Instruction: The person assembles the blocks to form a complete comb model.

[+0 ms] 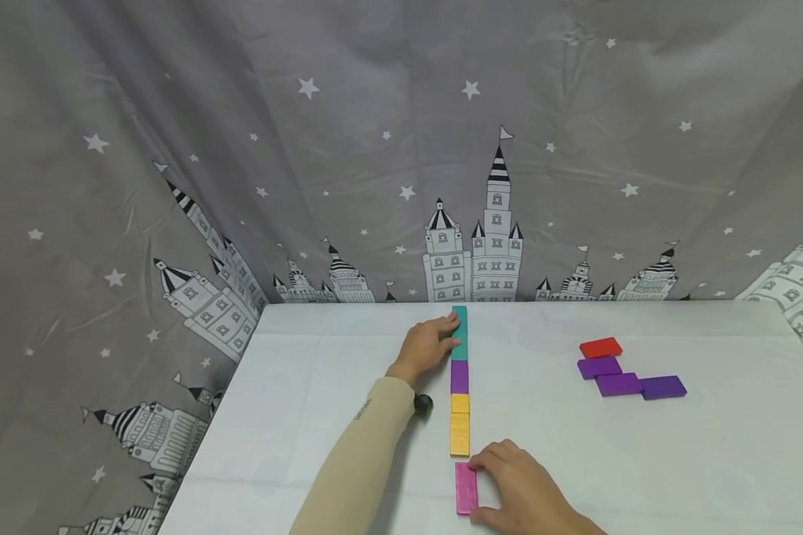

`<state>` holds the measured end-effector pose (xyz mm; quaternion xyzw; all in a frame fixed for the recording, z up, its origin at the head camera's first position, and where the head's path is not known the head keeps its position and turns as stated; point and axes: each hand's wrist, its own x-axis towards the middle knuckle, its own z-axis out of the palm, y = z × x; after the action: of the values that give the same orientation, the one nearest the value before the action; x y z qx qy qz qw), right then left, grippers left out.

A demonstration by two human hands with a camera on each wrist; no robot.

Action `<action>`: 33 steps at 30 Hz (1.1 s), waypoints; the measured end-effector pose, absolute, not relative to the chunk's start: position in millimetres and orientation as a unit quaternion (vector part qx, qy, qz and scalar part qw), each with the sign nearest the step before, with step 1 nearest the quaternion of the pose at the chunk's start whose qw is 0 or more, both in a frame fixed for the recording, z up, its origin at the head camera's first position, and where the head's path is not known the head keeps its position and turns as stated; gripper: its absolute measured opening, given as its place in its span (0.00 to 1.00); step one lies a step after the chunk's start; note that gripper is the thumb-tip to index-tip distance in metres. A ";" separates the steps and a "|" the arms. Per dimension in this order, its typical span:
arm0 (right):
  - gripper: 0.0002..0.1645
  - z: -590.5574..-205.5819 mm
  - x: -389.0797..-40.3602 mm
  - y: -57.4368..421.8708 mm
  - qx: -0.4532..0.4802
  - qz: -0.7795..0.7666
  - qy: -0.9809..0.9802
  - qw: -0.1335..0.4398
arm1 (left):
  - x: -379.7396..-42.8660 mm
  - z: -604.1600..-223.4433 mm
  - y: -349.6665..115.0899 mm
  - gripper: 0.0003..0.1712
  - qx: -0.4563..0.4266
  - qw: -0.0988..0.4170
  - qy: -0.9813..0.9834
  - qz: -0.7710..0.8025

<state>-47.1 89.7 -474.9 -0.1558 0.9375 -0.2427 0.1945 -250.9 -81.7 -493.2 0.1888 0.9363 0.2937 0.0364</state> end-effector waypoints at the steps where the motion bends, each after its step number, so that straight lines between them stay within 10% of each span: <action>1: 0.34 -474.8 -47.0 88.9 -0.157 -0.241 0.938 0.193 | -250.8 -493.0 -81.8 0.28 0.189 0.037 0.936 0.294; 33: 0.35 -463.6 -52.8 100.6 -0.139 -0.296 0.941 0.090 | -251.9 -493.2 -81.8 0.28 0.186 0.045 0.940 0.283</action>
<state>-52.8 100.6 -463.6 -0.1392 0.9406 -0.2964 0.0901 -251.9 -81.8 -493.2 0.1860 0.9398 0.2833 0.0447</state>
